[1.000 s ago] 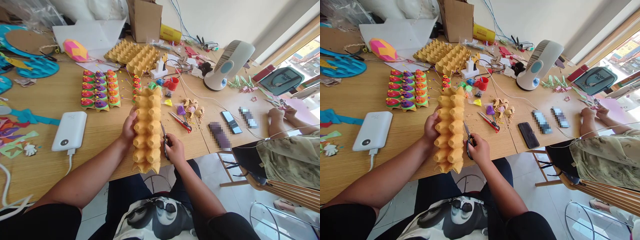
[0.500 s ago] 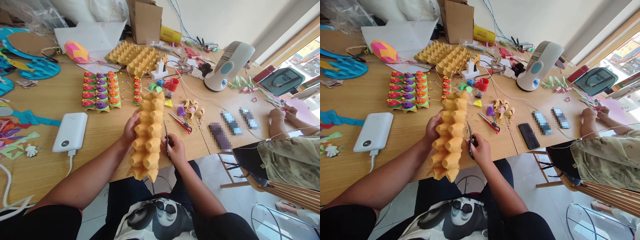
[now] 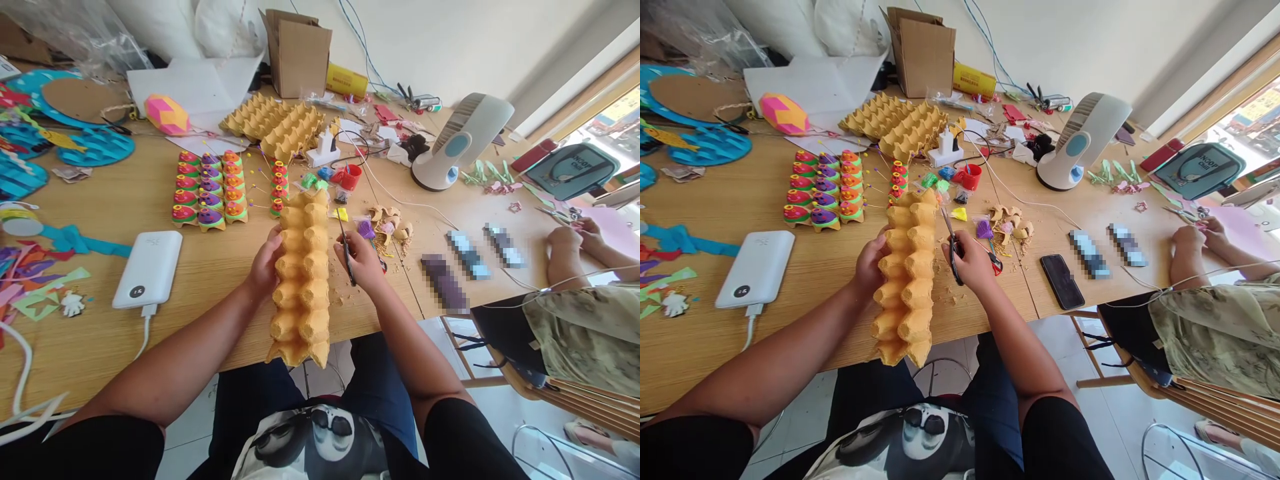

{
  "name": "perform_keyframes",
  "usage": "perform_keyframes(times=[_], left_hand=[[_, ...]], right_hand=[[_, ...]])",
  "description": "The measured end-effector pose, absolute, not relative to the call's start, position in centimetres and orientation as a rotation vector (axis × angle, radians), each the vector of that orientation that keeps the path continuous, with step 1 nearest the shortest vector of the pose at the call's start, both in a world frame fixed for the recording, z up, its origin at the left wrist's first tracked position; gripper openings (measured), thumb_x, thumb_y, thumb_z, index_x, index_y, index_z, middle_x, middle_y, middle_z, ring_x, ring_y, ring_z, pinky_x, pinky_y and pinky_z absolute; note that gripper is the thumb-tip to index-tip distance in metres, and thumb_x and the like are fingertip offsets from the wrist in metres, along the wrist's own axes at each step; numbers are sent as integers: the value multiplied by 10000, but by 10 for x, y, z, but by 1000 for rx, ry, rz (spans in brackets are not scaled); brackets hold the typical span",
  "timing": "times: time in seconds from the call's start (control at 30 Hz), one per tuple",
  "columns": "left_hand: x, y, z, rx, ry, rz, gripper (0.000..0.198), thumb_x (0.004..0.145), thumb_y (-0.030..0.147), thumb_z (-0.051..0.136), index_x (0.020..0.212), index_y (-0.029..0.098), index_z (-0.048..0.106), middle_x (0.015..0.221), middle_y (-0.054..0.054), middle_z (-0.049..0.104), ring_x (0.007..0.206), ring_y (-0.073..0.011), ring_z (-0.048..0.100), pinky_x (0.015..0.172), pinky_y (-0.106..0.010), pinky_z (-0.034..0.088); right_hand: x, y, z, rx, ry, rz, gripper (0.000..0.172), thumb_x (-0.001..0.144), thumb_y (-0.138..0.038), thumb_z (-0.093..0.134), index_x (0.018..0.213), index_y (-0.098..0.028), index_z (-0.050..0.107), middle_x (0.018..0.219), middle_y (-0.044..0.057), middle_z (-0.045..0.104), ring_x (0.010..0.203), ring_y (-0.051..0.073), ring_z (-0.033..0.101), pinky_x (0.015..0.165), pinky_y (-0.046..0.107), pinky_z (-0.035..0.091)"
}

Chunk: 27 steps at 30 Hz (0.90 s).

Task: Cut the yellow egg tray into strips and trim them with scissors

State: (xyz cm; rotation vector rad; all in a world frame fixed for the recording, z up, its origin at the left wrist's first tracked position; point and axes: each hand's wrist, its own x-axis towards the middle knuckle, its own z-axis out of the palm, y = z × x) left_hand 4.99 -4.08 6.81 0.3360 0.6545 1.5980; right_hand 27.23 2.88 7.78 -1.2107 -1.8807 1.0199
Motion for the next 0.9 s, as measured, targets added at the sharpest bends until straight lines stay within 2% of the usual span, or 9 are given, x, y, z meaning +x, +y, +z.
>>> perform_keyframes(times=[0.1,0.23,0.53,0.73,0.9], left_hand=[[50,-40,67,349,661,1611,468,958,357,846,1416,380,753,1154,-16,884,1136,-329,855,884,-392,691],[48,-40,63,369,678,1607,484,931,365,840,1408,352,758,1166,-28,888,1175,-355,849,866,-400,696],[44,-42,56,258,637,1562,649,924,336,815,1551,447,692,1188,-11,889,1195,-377,861,903,-465,725],[44,-43,58,290,713,1583,543,907,349,839,1441,375,744,1171,-18,888,1278,-392,832,982,-460,708],[45,-43,60,301,728,1571,449,888,383,853,1328,365,766,1153,-18,881,1312,-398,813,998,-475,706]], right_hand=[[259,41,64,-1132,-1867,1076,380,1037,-649,703,1093,-275,668,831,-20,657,753,199,601,683,308,426],[253,39,53,-1198,-1949,945,270,1034,-511,700,1163,-275,712,855,1,708,779,225,633,696,319,439],[254,40,60,-1248,-2138,761,329,1012,-378,722,1304,-239,780,924,41,780,851,264,693,758,334,466],[253,40,59,-1286,-2134,762,342,1019,-321,731,1342,-227,791,954,42,782,846,250,689,764,327,463],[254,41,58,-1316,-2117,771,342,1023,-325,751,1348,-231,802,959,40,780,860,248,691,769,321,457]])
